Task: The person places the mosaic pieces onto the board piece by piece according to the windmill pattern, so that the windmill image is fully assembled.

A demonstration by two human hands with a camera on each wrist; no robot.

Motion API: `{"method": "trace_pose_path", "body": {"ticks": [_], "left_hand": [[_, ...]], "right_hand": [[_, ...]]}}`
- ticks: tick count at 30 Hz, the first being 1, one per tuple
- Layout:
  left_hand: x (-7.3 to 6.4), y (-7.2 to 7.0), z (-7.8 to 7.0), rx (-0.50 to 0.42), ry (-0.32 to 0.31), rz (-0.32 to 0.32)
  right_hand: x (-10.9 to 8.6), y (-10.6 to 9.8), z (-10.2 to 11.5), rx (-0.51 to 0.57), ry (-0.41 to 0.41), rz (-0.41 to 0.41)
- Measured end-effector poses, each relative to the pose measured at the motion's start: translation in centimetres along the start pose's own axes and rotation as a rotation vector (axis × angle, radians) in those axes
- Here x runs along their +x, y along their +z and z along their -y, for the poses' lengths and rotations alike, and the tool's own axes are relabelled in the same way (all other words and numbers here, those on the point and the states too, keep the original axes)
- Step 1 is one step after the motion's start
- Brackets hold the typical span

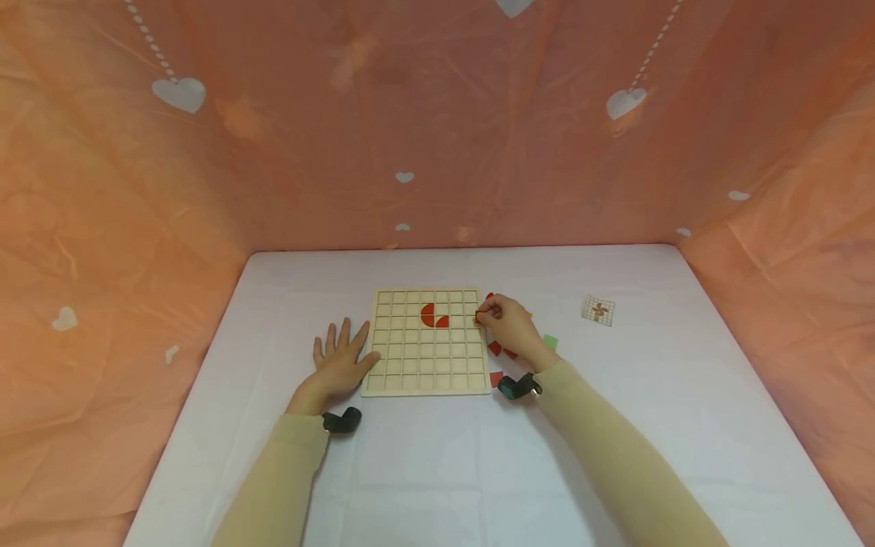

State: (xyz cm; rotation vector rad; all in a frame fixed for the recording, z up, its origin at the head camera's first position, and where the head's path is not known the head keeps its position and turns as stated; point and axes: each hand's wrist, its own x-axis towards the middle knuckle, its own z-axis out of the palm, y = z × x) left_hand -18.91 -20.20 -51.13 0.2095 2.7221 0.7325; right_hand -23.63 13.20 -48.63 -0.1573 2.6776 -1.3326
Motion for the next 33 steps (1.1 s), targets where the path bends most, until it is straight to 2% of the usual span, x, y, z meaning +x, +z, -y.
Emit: {"method": "trace_pose_path", "body": {"ticks": [17,33], "left_hand": [[-0.1,0.0,-0.1,-0.024,-0.005,-0.003],[0.1,0.0,0.1,-0.009,0.002,-0.001]], "right_hand": [[1.2,3.1,1.1,-0.008,-0.012,0.006],[0.9,4.7,1.9,-0.148,0.027,-0.063]]}}
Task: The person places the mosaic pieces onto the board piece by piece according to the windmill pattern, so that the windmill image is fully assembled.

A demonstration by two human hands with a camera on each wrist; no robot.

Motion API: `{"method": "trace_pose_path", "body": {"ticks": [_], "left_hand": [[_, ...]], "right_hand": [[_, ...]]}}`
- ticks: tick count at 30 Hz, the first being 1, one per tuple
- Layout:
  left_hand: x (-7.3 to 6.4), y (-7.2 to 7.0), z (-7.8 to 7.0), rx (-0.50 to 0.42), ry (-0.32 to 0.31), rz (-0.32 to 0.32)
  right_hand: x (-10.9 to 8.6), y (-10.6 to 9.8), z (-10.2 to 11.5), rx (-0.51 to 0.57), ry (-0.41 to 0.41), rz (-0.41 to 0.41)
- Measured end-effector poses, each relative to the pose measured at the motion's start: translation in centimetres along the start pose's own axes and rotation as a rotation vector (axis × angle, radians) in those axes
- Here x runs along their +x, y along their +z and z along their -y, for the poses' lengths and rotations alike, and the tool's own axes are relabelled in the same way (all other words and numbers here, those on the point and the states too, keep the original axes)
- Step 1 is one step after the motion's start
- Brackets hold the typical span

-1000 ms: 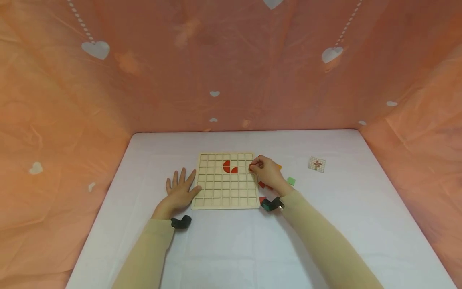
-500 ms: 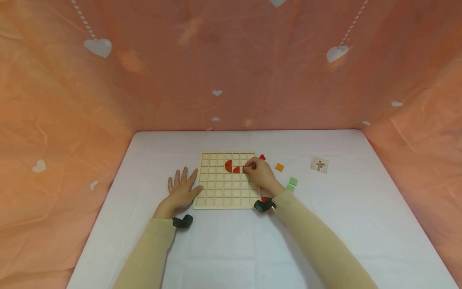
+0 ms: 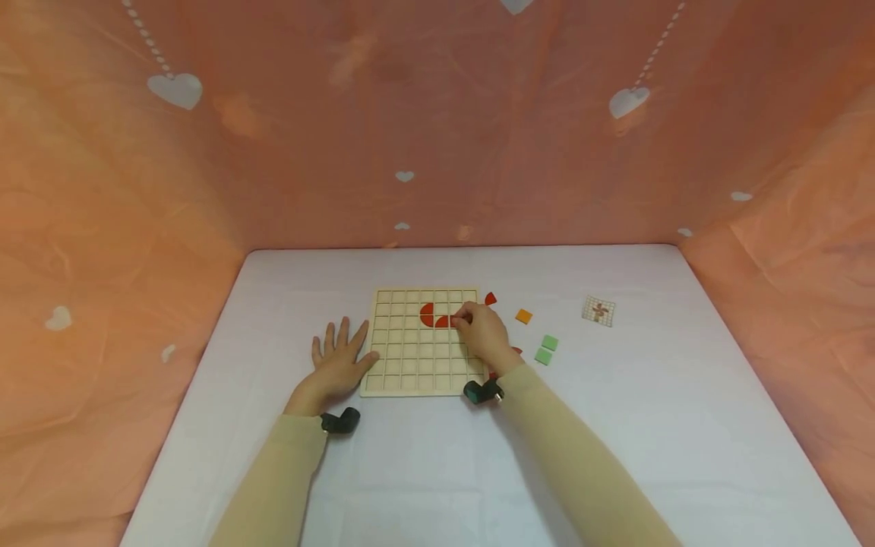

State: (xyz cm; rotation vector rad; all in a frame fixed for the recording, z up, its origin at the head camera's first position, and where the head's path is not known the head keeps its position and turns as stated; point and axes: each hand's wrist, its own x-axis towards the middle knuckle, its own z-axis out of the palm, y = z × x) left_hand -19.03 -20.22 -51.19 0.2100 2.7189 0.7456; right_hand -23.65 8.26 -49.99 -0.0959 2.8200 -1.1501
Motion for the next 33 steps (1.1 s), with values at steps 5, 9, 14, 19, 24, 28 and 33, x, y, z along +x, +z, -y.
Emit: {"method": "trace_pose_path", "body": {"ticks": [5,9,14,19,24,28,33], "left_hand": [[-0.1,0.0,0.1,0.001,0.0,0.001],[0.0,0.1,0.2,-0.001,0.003,-0.003],[0.0,0.2,0.2,0.0,0.001,-0.001],[-0.1,0.1,0.2,0.003,-0.004,0.001],[-0.2,0.0,-0.1,0.0,0.004,0.003],[0.0,0.1,-0.1,0.009,0.004,0.012],[0.2,-0.1,0.0,0.015,0.006,0.019]], "right_hand": [[0.0,0.2,0.1,-0.021,0.003,-0.012],[-0.1,0.3,0.1,-0.032,0.009,-0.025],[-0.1,0.3,0.1,-0.026,0.013,-0.033],[-0.1,0.3,0.1,-0.012,0.006,-0.027],[-0.4,-0.1,0.2,-0.042,-0.027,-0.008],[-0.9,-0.7,0.0,-0.129,-0.097,0.039],[-1.1,-1.7,-0.5,-0.1,-0.117,0.12]]}}
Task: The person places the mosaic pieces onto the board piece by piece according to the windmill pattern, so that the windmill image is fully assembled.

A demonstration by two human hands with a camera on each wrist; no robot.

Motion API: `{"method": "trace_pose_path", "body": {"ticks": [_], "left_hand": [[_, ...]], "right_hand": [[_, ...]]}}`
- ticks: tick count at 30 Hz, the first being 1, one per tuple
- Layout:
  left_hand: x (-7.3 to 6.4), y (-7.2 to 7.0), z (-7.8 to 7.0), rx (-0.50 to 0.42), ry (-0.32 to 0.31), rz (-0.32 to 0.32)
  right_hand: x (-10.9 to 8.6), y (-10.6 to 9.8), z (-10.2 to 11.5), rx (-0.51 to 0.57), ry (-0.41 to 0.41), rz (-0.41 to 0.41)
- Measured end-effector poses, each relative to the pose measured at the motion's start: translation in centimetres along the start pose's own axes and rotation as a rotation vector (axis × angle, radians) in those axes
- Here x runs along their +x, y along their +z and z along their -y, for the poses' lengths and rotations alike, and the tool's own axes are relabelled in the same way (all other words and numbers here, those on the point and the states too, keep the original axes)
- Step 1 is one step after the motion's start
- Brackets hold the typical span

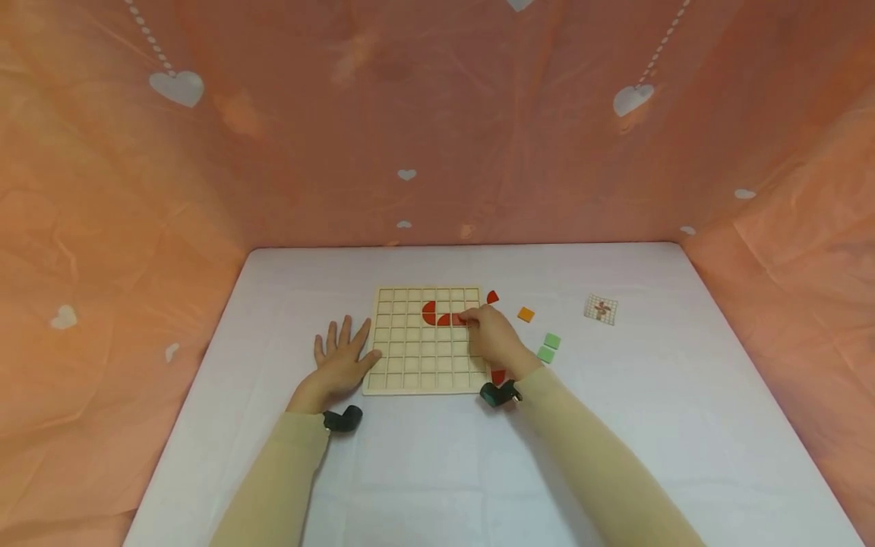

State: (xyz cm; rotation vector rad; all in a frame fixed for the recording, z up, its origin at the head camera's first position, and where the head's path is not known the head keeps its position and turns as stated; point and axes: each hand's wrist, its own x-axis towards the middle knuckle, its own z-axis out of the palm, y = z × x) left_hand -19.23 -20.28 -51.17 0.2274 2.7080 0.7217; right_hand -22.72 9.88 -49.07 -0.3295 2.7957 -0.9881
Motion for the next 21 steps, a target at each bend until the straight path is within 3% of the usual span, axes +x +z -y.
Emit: {"method": "trace_pose_path", "body": {"ticks": [5,13,21], "left_hand": [[0.0,-0.1,0.0,0.001,-0.003,-0.005],[0.0,0.1,-0.2,-0.015,0.001,-0.012],[-0.1,0.2,0.0,-0.007,-0.012,-0.013]], "right_hand": [[-0.7,-1.7,-0.8,0.106,0.015,0.016],[-3.0,-4.5,-3.3,0.094,0.052,0.021],[-5.4,-5.3,-5.2,0.047,0.07,0.028]]}}
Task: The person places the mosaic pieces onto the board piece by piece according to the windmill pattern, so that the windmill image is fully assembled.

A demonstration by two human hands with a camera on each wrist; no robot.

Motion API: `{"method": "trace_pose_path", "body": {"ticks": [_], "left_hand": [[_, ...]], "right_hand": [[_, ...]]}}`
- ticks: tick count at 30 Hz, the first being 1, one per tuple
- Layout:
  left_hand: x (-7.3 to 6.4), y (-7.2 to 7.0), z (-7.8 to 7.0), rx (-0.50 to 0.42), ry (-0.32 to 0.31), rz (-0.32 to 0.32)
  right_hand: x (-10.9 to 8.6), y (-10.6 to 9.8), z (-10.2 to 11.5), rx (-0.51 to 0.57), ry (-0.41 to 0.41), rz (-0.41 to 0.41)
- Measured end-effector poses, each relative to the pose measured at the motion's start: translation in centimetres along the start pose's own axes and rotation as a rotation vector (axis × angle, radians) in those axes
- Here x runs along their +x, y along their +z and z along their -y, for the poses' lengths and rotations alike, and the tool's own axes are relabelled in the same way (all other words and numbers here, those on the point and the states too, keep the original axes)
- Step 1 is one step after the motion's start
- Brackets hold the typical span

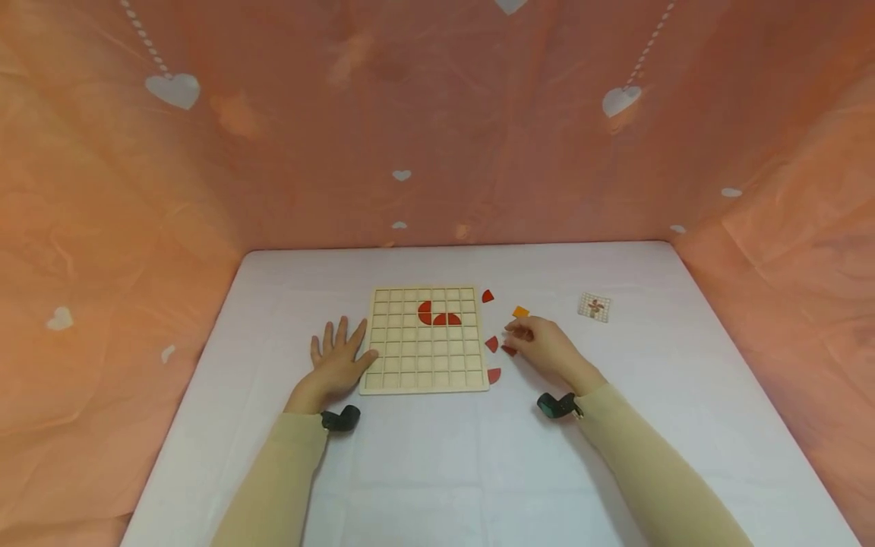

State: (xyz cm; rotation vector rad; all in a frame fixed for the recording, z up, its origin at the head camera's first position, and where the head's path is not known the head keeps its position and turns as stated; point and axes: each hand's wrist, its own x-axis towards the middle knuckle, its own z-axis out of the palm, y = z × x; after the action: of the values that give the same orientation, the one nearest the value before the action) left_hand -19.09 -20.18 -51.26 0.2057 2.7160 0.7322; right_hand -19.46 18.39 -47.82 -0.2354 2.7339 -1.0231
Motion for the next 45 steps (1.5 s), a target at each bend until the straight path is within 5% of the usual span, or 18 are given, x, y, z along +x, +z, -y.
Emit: {"method": "trace_pose_path", "body": {"ticks": [8,45], "left_hand": [[0.1,0.0,0.2,0.013,0.003,-0.01],[-0.3,-0.4,-0.5,-0.003,0.001,-0.002]], "right_hand": [[-0.3,0.2,-0.5,-0.061,-0.053,-0.044],[-0.7,1.5,-0.5,-0.041,-0.037,-0.04]]}}
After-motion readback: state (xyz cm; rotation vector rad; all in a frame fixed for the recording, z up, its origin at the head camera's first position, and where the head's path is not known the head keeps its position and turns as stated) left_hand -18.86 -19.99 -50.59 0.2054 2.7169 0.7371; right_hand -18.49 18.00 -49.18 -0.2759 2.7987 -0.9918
